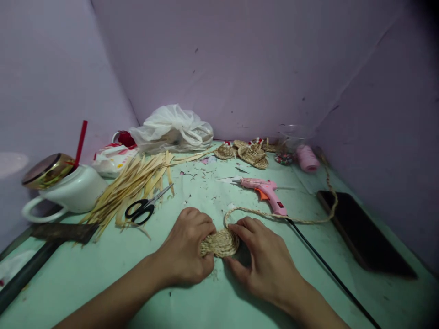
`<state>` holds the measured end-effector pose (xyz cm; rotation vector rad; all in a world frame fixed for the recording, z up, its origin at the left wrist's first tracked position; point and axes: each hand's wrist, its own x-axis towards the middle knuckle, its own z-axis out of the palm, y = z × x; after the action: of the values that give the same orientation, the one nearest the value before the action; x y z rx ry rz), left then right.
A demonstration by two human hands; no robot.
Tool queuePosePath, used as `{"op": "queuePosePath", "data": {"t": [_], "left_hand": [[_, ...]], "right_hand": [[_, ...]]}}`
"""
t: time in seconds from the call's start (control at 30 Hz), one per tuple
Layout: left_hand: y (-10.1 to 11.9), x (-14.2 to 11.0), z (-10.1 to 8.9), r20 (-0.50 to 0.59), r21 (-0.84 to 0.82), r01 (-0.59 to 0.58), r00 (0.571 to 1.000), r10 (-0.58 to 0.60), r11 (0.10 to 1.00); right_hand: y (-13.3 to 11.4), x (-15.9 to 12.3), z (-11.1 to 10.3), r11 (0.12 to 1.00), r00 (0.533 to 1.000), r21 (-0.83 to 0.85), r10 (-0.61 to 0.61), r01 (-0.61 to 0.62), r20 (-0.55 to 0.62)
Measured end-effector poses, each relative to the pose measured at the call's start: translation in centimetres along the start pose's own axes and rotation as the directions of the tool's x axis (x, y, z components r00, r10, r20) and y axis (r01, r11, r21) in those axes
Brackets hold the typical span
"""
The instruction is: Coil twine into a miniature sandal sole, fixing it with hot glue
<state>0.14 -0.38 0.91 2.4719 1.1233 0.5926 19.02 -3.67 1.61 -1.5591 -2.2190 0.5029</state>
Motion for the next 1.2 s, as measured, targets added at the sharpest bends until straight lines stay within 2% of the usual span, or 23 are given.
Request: {"op": "queuePosePath", "data": {"t": [0.23, 0.4, 0.7, 0.9, 1.2], "left_hand": [[-0.1, 0.1, -0.2, 0.0, -0.021, -0.04, 0.999, 0.04, 0.999], [-0.1, -0.1, -0.4, 0.013, -0.016, -0.042, 0.999, 0.042, 0.999], [-0.3, 0.0, 0.2, -0.042, 0.007, -0.044, 0.998, 0.044, 0.999], [-0.2, 0.1, 0.3, -0.047, -0.003, -0.051, 0.998, 0.051, 0.999], [0.0, 0.0, 0.2, -0.051, 0.042, -0.043, 0.998, 0.045, 0.998]], "right_hand": [[0.7, 0.2, 0.2, 0.998, 0.998, 0.004, -0.068, 0.068, -0.004], [0.9, 0.2, -0.1, 0.998, 0.998, -0.01, -0.054, 0.054, 0.029], [-0.4, 0.4, 0.5, 0.998, 1.0, -0.063, 0.014, -0.015, -0.02], [-0.1, 0.3, 0.9, 1.0, 0.998, -0.019, 0.001, -0.002, -0.065], [-0.3, 0.1, 0.8, 0.999, 0.999, -0.048, 0.011, -0.013, -0.046]]}}
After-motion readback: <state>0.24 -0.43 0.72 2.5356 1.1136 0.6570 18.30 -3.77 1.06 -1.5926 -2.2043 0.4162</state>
